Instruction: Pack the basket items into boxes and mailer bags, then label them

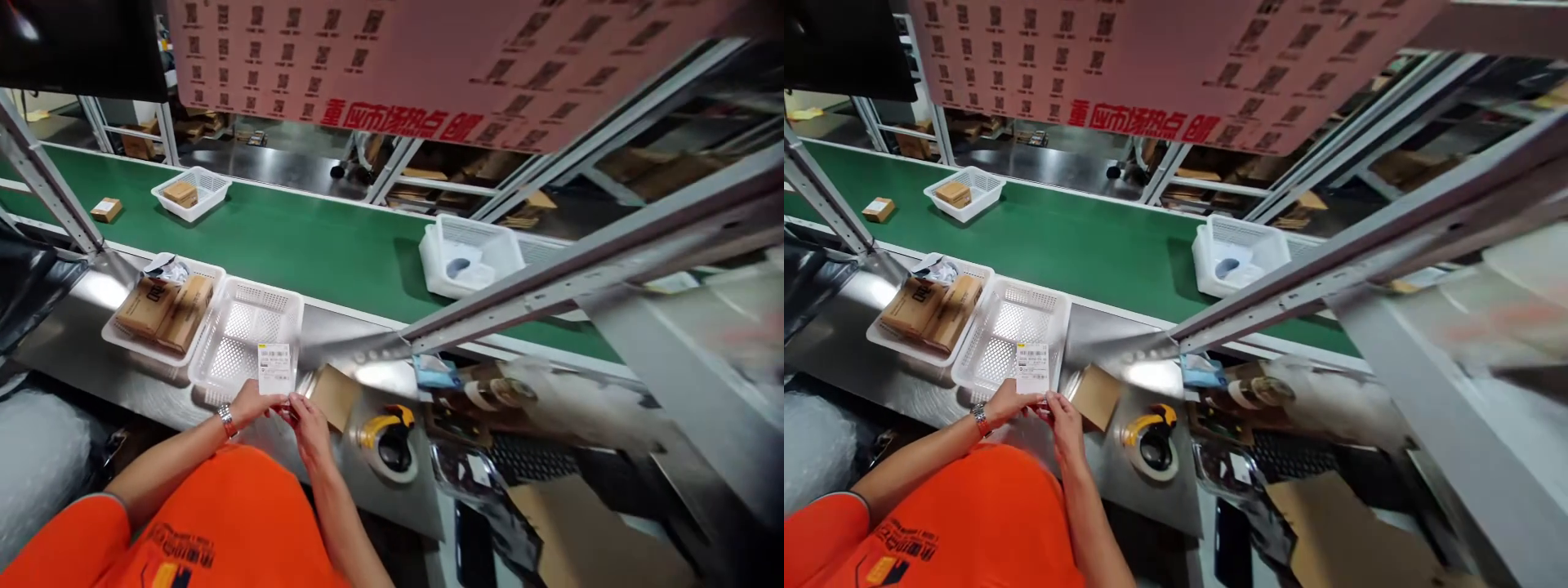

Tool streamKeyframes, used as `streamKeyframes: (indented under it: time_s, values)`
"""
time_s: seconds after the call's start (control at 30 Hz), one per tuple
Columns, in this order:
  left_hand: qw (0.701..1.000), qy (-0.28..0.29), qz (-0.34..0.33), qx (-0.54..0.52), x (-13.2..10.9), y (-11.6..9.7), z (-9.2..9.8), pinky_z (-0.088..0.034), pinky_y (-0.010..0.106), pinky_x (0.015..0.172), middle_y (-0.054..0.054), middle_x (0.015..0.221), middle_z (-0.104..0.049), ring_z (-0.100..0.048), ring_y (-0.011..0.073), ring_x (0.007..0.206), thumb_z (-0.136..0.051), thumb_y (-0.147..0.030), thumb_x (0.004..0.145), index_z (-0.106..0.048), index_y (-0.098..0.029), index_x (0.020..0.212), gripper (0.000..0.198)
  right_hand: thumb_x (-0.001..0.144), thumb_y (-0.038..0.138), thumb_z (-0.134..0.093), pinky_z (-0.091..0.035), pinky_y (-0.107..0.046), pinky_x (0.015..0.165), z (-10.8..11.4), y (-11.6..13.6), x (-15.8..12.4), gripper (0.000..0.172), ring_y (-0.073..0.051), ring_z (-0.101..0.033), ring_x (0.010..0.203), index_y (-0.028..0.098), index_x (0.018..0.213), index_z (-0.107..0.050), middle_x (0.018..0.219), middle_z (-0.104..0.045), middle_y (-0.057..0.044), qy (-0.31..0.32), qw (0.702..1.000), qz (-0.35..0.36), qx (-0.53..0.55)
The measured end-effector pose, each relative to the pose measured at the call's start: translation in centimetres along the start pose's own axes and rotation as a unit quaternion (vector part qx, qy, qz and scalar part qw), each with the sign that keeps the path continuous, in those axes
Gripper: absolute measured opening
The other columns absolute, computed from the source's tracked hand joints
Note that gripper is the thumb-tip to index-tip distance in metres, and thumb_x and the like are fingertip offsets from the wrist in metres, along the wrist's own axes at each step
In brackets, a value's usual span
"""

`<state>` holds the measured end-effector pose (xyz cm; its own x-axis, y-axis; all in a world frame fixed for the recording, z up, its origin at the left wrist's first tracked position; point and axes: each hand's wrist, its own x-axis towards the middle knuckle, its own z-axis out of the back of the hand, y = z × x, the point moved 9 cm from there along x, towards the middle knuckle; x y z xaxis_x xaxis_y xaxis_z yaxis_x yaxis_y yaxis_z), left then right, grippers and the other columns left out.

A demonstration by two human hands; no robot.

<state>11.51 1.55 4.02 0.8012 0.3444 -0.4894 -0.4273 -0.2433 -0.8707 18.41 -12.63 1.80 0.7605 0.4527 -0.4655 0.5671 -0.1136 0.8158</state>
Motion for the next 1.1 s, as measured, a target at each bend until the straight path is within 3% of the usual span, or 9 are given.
streamKeyframes:
  time_s: [0.2,0.53,1.1]
  values:
    - [1.000,-0.012,-0.003,0.002,-0.1,-0.1,-2.1,-0.055,0.029,0.065,0.011,0.091,-0.087,-0.077,0.0216,0.077,-0.087,-0.037,0.087,-0.084,-0.014,0.094,0.024,0.060,0.067,-0.108,-0.063,-0.032,0.078,1.9,-0.2,-1.9,0.063,-0.024,-0.081,0.091,0.019,0.094,-0.089,0.096,-0.089,-0.009,-0.007,0.999,-0.022,0.045]
    - [1.000,-0.017,0.013,-0.018,0.2,0.2,-4.2,-0.058,0.032,0.069,0.012,0.098,-0.088,-0.078,0.0217,0.078,-0.081,-0.027,0.090,-0.084,-0.013,0.104,0.019,0.057,0.067,-0.110,-0.064,-0.035,0.083,4.6,0.3,-2.0,0.062,-0.025,-0.082,0.092,0.020,0.090,-0.088,0.091,-0.089,-0.008,-0.006,0.999,-0.019,0.028]
    - [0.999,-0.006,0.030,0.009,0.0,0.6,-5.4,-0.059,0.032,0.070,0.010,0.090,-0.086,-0.078,0.0217,0.076,-0.083,-0.032,0.091,-0.082,-0.014,0.100,0.021,0.056,0.074,-0.108,-0.064,-0.036,0.075,5.6,0.8,-2.0,0.067,-0.026,-0.081,0.083,0.019,0.090,-0.092,0.080,-0.085,-0.009,-0.001,1.000,0.007,0.001]
